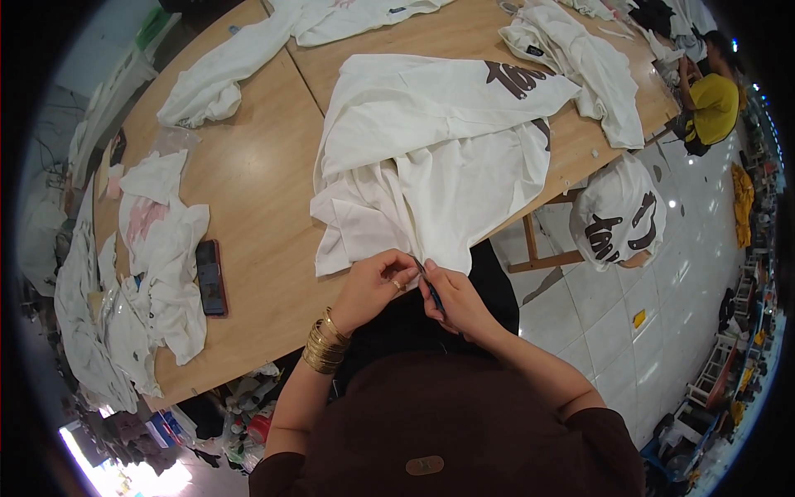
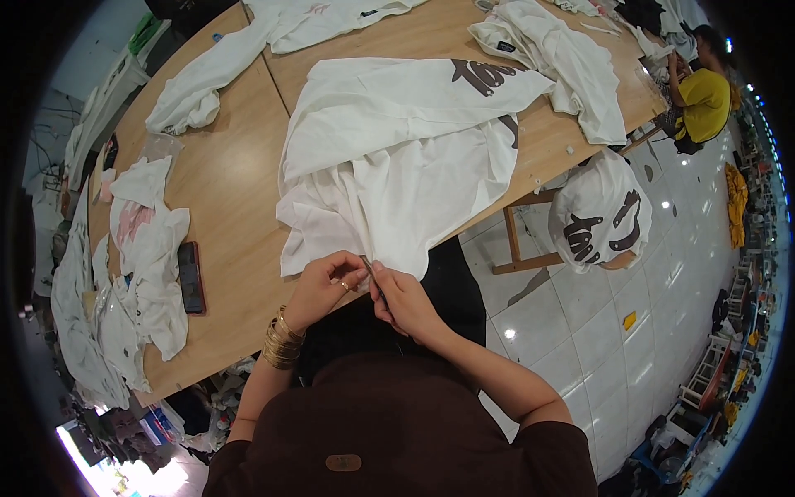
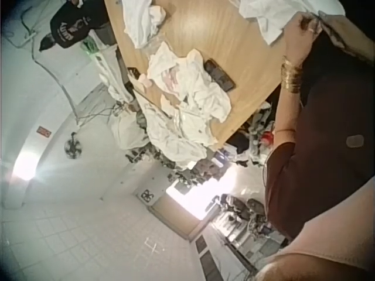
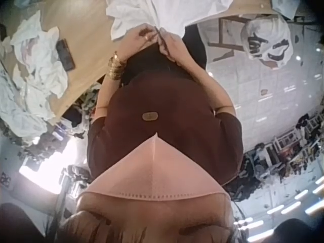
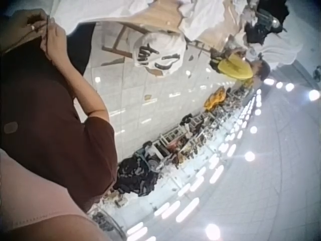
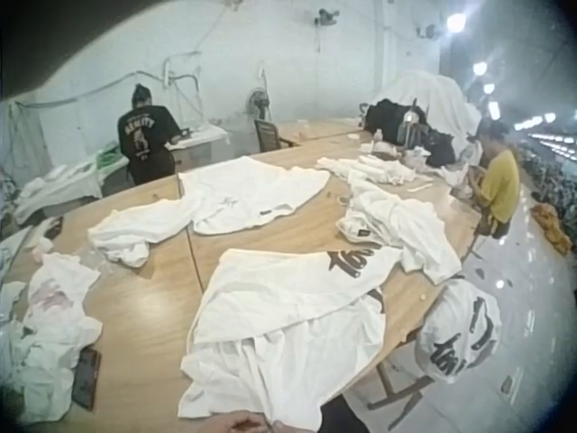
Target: The recorder uses small scissors to trim loose threads from white t-shirts on a production table.
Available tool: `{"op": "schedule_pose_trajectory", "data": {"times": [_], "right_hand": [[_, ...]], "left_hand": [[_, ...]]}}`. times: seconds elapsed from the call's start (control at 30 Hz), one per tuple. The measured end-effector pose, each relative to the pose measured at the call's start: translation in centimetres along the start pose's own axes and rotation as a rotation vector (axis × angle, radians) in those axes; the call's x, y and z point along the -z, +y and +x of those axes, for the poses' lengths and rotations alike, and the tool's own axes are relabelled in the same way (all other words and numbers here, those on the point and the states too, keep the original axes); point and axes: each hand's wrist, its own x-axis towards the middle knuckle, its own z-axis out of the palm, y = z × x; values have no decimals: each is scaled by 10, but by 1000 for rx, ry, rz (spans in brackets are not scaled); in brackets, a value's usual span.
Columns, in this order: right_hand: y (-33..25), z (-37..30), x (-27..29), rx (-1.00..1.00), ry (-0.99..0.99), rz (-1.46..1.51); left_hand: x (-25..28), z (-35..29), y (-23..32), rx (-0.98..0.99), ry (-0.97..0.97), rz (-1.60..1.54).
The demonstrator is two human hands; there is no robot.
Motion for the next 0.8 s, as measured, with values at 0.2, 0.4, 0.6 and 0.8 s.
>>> {"op": "schedule_pose_trajectory", "data": {"times": [0.2,0.4,0.6,0.8], "right_hand": [[9,-5,18,269,252,-95],[16,-7,18,451,521,-632],[8,10,49,457,415,-655],[-41,0,73,218,75,-446]], "left_hand": [[-8,0,4,-40,161,195],[-32,-1,8,-8,283,356],[-13,10,-1,-140,264,288],[0,11,19,82,191,-167]]}}
